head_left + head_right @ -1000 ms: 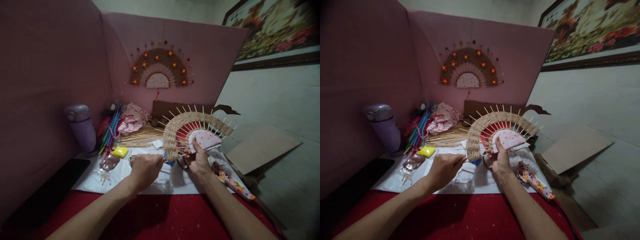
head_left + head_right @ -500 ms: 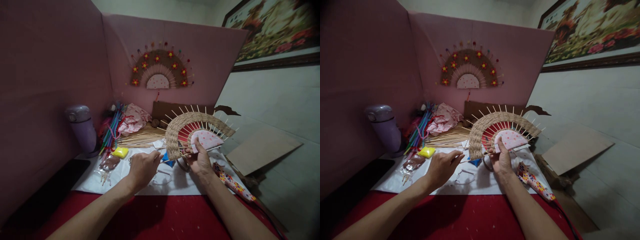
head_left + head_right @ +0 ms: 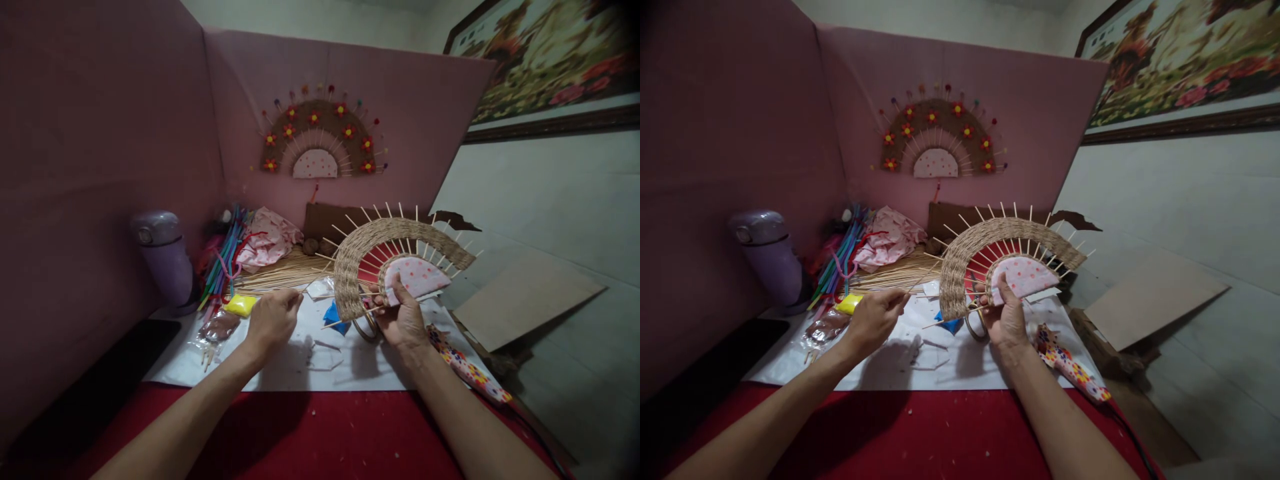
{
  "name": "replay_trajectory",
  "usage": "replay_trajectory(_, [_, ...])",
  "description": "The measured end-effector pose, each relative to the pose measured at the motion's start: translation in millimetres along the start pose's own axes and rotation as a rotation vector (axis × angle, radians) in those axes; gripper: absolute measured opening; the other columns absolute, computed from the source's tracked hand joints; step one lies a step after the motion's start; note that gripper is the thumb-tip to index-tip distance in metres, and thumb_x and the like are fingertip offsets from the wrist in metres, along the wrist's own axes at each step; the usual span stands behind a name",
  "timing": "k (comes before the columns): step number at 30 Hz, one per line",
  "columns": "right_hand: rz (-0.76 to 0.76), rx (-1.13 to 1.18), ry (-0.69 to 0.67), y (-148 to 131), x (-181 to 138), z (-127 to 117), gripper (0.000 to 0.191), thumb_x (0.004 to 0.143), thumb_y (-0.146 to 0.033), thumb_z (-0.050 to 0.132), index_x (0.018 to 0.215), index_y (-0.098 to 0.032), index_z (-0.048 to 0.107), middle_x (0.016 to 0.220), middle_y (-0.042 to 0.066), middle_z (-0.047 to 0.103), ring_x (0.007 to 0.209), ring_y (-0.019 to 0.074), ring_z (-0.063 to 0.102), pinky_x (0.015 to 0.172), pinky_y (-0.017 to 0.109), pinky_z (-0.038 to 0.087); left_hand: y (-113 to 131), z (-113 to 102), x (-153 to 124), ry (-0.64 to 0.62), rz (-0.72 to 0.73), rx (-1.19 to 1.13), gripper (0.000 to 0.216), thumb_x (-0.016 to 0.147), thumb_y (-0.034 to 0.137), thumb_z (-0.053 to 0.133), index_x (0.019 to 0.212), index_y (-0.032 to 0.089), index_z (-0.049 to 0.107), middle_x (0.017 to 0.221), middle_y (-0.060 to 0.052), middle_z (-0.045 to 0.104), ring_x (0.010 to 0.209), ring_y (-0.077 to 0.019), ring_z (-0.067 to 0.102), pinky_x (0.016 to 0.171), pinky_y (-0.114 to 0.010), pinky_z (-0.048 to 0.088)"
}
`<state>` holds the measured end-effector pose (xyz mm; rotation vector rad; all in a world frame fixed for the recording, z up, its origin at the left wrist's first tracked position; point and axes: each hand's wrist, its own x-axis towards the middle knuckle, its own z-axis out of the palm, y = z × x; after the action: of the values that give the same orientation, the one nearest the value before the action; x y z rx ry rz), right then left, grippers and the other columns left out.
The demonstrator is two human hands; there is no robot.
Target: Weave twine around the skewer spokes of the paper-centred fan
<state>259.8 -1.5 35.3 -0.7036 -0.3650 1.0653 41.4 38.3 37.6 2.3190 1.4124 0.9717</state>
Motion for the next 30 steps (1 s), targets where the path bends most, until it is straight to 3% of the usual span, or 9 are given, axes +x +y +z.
replay_trajectory(3, [0.011,0.001,-0.025,-0.4,-1.7,1.3,0.041,0.053,-0.039,0.08,0.075,-0.015,0.054,0.058,0.003,0.065,0.038,0.0067,0.05,0.03,0.013,0.035,-4.6,5.4,5.9,-0.109,-0.12,-0.484,0.02,0.078,0.032,0.054,0.077,0.014,0.064,0.062,-0.004,0.061,0.058,-0.0141,0.056,0.056,-0.025,0.036])
replay_trajectory(5, [0.005,-0.008,-0.04,-0.4,-2.7,2.0,0.043,0.052,-0.04,0.08,0.074,-0.015,0.053,0.058,0.003,0.065,0.039,0.0068,0.05,0.03,0.013,0.035,-4.4,7.1,7.2,-0.213,-0.215,-0.815,0.031,0.07,0.031,0.063,0.093,0.011,0.061,0.067,-0.004,0.063,0.059,-0.0142,0.058,0.059,-0.026,0.042])
replay_trajectory(8, [0.004,-0.027,-0.061,-0.1,-3.8,2.5,0.041,0.056,-0.042,0.079,0.074,-0.016,0.053,0.058,0.0,0.064,0.039,0.0068,0.05,0.031,0.014,0.037,-1.0,5.0,5.9,-0.314,-0.275,-1.085,0.048,0.063,0.031,0.071,0.103,0.009,0.056,0.076,-0.006,0.066,0.06,-0.0131,0.059,0.063,-0.028,0.044])
replay_trajectory(19, [0.05,-0.015,-0.065,0.9,-6.4,3.4,0.041,0.051,-0.037,0.082,0.074,-0.016,0.055,0.059,0.003,0.065,0.04,0.0072,0.051,0.031,0.013,0.038,2.2,0.4,6.2,-0.304,-0.311,-1.264,0.028,0.067,0.013,0.059,0.094,0.011,0.062,0.08,-0.007,0.066,0.062,-0.0106,0.057,0.062,-0.025,0.044])
replay_trajectory(25, [0.054,-0.033,-0.091,2.3,-8.9,3.7,0.042,0.049,-0.034,0.082,0.076,-0.018,0.054,0.059,0.003,0.065,0.04,0.0072,0.051,0.031,0.012,0.037,6.2,-1.6,4.9,-0.3,-0.242,-1.278,0.027,0.072,0.029,0.065,0.088,0.008,0.063,0.069,-0.004,0.06,0.047,-0.0043,0.043,0.044,-0.018,0.028])
replay_trajectory(30, [0.083,-0.039,-0.091,3.8,-9.9,4.0,0.043,0.052,-0.042,0.08,0.076,-0.018,0.053,0.058,0.004,0.065,0.039,0.0071,0.05,0.032,0.012,0.039,7.0,-2.0,3.2,-0.333,-0.232,-1.251,0.026,0.07,0.032,0.068,0.08,0.008,0.064,0.055,0.002,0.05,0.042,-0.0018,0.032,0.04,-0.018,0.016])
